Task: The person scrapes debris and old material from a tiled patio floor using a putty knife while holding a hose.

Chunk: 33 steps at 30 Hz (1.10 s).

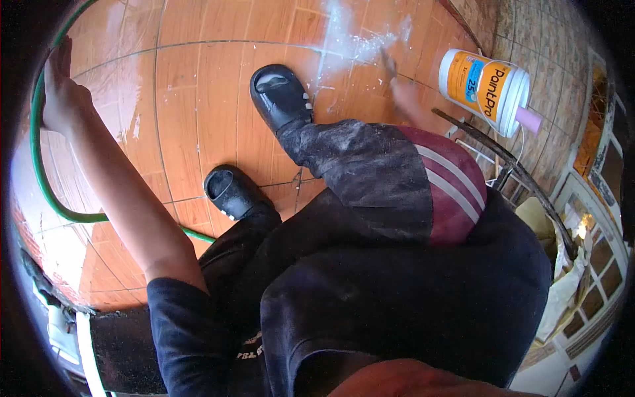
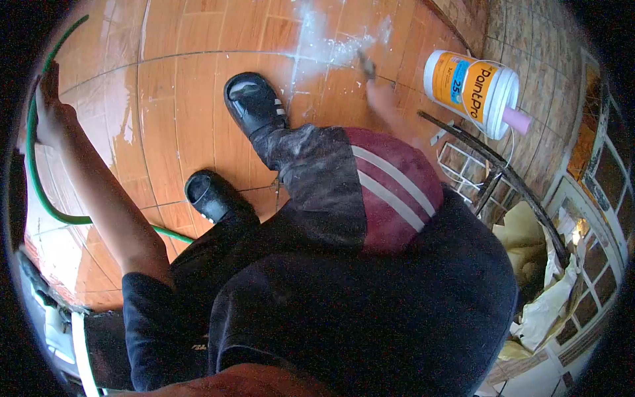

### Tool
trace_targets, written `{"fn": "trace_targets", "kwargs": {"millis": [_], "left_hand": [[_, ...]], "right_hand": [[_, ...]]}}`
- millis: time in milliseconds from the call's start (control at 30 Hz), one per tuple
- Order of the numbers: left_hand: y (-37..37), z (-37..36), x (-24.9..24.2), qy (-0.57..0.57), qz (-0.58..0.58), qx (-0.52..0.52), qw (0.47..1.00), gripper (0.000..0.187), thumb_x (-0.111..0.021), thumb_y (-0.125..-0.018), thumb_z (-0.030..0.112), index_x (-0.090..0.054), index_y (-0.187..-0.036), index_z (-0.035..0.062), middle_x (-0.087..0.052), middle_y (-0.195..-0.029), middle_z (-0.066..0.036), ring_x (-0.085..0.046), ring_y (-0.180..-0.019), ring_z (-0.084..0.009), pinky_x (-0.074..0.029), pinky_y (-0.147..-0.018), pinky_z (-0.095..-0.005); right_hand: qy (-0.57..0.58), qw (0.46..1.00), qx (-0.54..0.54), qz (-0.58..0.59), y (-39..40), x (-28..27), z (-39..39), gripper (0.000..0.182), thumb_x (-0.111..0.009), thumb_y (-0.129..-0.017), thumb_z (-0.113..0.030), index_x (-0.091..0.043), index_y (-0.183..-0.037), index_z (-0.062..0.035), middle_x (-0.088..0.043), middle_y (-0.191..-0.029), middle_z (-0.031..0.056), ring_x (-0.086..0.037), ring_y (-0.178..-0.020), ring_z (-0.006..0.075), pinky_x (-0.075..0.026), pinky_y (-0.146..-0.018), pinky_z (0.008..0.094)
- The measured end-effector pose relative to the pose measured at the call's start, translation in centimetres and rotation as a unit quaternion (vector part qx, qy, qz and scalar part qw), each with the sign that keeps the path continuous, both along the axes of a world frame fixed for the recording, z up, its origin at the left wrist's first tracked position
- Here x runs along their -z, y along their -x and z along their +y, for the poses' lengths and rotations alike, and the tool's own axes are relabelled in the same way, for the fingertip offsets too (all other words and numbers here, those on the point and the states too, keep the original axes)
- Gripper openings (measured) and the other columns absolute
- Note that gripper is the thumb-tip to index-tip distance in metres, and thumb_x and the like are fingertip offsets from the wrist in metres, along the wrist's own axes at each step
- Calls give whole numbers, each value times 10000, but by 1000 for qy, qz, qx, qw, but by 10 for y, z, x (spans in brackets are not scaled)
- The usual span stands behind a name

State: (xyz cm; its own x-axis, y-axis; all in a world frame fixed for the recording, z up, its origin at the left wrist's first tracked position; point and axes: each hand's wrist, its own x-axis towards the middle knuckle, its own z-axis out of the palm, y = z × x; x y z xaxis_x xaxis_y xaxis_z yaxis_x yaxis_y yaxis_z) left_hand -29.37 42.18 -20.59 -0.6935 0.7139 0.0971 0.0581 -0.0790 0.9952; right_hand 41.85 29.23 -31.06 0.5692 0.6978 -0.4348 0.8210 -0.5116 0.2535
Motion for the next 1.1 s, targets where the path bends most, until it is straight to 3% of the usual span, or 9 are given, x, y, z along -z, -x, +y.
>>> {"fn": "trace_targets", "kwargs": {"millis": [100, 300, 367, 433, 633, 767, 900, 1000, 1100], "left_hand": [[2, -5, 14, -28, -20, 16, 999, 330, -398, -938, -29, -522, -1209, -170, -565, -1242, -316, -595, -1160, -368, -542, -873, -296], [-7, 0, 8, 6, -82, 52, 995, 399, -305, -934, -22, -421, -1251, -235, -523, -1280, -341, -567, -1193, -385, -494, -970, -331], [1, 6, 21, -60, -204, 38, 976, 385, -368, -938, -2, -432, -1216, -259, -515, -1269, -363, -571, -1182, -392, -488, -990, -362], [-9, 1, 12, -13, 5, 48, 999, 365, -420, -931, -11, -457, -1195, -260, -537, -1230, -370, -583, -1155, -416, -494, -985, -371], [-3, 9, 29, -72, -50, -8, 996, 295, -513, -906, 21, -561, -1078, -214, -592, -1160, -348, -630, -1080, -407, -536, -922, -337], [17, 4, 35, -108, -127, -30, 986, 212, -553, -871, -24, -592, -984, -199, -637, -1064, -331, -664, -1016, -384, -545, -913, -365], [75, 3, 56, -33, -14, -133, 991, 267, -705, -870, 178, -696, -879, -89, -726, -892, -160, -709, -813, -237, -550, -692, -325], [197, -11, 102, 218, 375, -116, 894, 348, -752, -832, 371, -741, -861, 24, -733, -828, -98, -694, -722, -211, -536, -637, -315], [247, -50, 112, 64, 600, -12, 798, 287, -667, -915, 281, -729, -937, 1, -726, -842, -127, -703, -770, -239, -552, -656, -308]], "right_hand": [[-150, 972, -183, 13, 3, 26, -64, 468, -512, -948, -445, -689, -977, -12, -701, -962, 201, -664, -799, 398, -497, -729, 491], [-111, 887, 389, 222, 17, -36, 25, 362, -515, -945, -455, -619, -882, -114, -478, -588, 12, -439, -441, 151, -307, -370, 327], [-93, 896, 361, 240, 41, -43, -10, 370, -484, -958, -445, -593, -858, -107, -480, -587, 5, -441, -442, 143, -311, -374, 316], [-150, 967, 119, 170, 38, -12, -59, 346, -450, -961, -432, -551, -845, -122, -438, -572, -20, -418, -435, 117, -306, -371, 293], [-151, 887, 387, 204, 55, -47, 17, 330, -462, -953, -439, -546, -845, -138, -415, -550, -21, -378, -394, 140, -296, -369, 310], [-102, 942, 285, 149, 11, -3, -21, 358, -480, -960, -464, -565, -865, -128, -403, -514, -20, -366, -369, 153, -324, -362, 342], [-88, 977, 147, 130, -11, 35, -80, 377, -509, -956, -455, -598, -925, -90, -452, -525, 6, -404, -381, 161, -313, -368, 349], [-121, 955, 208, 177, 16, -4, -67, 372, -527, -954, -447, -608, -940, -85, -464, -530, 13, -417, -388, 160, -307, -369, 343], [-137, 912, 316, 223, 35, -36, -23, 367, -525, -954, -455, -607, -951, -98, -451, -540, 6, -407, -396, 147, -300, -369, 333]]}}
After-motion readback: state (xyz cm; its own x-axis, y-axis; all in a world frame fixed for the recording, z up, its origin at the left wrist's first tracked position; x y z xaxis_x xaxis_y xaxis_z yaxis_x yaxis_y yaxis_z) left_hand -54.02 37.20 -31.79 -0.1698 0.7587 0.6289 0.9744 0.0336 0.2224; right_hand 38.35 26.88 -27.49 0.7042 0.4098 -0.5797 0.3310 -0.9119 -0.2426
